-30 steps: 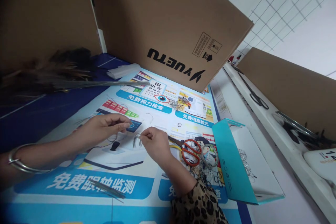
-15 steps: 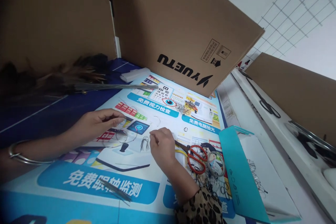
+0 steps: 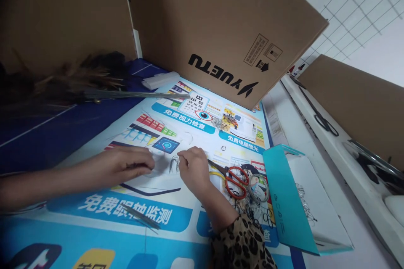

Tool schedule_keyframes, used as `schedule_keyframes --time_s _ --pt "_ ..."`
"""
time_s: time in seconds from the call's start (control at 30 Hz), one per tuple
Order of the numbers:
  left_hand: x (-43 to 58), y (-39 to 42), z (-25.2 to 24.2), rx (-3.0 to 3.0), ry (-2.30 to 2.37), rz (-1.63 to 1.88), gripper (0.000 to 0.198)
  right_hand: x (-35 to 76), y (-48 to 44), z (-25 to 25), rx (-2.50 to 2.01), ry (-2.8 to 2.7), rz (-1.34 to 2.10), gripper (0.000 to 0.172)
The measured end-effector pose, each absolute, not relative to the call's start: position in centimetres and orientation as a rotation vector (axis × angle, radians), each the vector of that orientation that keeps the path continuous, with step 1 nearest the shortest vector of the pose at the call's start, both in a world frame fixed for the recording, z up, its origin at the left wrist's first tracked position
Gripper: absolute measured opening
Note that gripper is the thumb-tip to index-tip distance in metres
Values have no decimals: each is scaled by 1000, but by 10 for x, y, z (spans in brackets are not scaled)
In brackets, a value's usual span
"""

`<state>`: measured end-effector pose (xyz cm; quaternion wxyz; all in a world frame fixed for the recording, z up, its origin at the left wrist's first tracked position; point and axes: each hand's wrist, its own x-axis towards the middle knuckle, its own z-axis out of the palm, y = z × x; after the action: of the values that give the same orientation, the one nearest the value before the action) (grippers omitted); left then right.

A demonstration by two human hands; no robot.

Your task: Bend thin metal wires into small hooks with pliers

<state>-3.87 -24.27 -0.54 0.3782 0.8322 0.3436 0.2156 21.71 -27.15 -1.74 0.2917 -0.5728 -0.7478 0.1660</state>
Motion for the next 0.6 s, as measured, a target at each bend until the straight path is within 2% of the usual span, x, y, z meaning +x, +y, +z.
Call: schedule_keyframes --time_s 0.1,0.17,0.43,0.6 --pt "-35 -260 -3 2226 804 342 14 218 -270 -20 -1503 -1958 439 24" --pt "-31 -269 -3 2318 788 279 18 218 -269 -21 -1497 -1967 436 24" --pt "-17 -286 -10 2473 746 278 25 218 -268 -21 -1496 -2026 413 22" --pt "-21 -296 -3 2519 691 134 25 218 -269 -22 -1487 -2027 405 22"
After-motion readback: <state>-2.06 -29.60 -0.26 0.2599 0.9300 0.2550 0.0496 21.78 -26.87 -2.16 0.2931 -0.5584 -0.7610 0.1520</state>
